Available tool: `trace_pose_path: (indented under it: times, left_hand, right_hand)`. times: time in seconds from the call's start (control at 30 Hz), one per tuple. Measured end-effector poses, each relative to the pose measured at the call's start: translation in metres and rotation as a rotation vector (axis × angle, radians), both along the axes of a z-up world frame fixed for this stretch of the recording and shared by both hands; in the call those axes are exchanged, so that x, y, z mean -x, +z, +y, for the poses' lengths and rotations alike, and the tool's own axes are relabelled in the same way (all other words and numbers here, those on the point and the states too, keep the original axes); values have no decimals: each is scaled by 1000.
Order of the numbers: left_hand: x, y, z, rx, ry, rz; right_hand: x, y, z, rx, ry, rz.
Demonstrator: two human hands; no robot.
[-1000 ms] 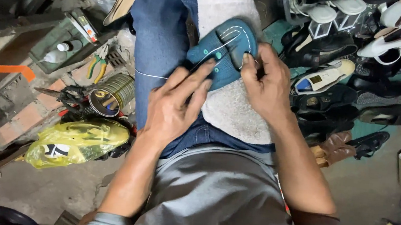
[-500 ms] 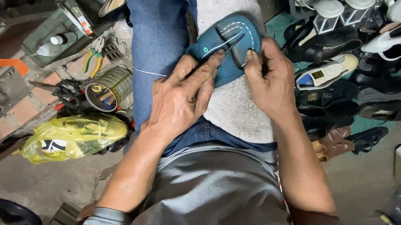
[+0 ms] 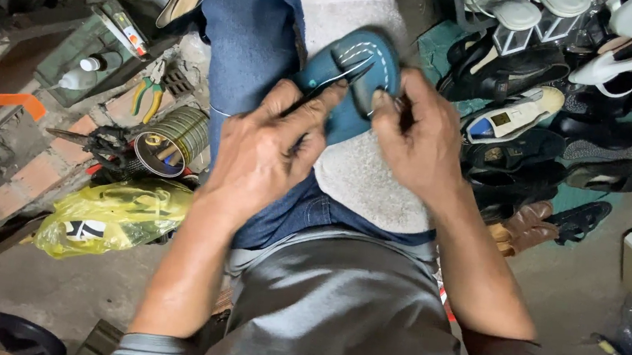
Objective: Hand-sewing the upper part of a blue shoe to its base using a needle and thread while sitting on the floor.
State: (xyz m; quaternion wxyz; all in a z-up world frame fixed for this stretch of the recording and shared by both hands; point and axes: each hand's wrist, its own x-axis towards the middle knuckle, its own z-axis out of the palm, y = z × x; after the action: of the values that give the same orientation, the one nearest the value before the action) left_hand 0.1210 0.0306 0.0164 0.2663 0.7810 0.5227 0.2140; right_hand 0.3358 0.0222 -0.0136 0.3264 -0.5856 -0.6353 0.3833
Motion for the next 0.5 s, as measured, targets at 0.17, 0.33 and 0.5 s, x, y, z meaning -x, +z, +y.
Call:
trace_pose_path:
  times: [0.17,0.33,0.5]
  left_hand:
    - [25,45,31,188,-217,146]
    - [24,47,60,207,-386,186]
    - [5,38,71,301,-384,275]
  right_hand:
    - [22,41,7,-29,91,-160]
    - [27,37,7,-131,145,-260]
    - [25,35,9,-164,169,-340]
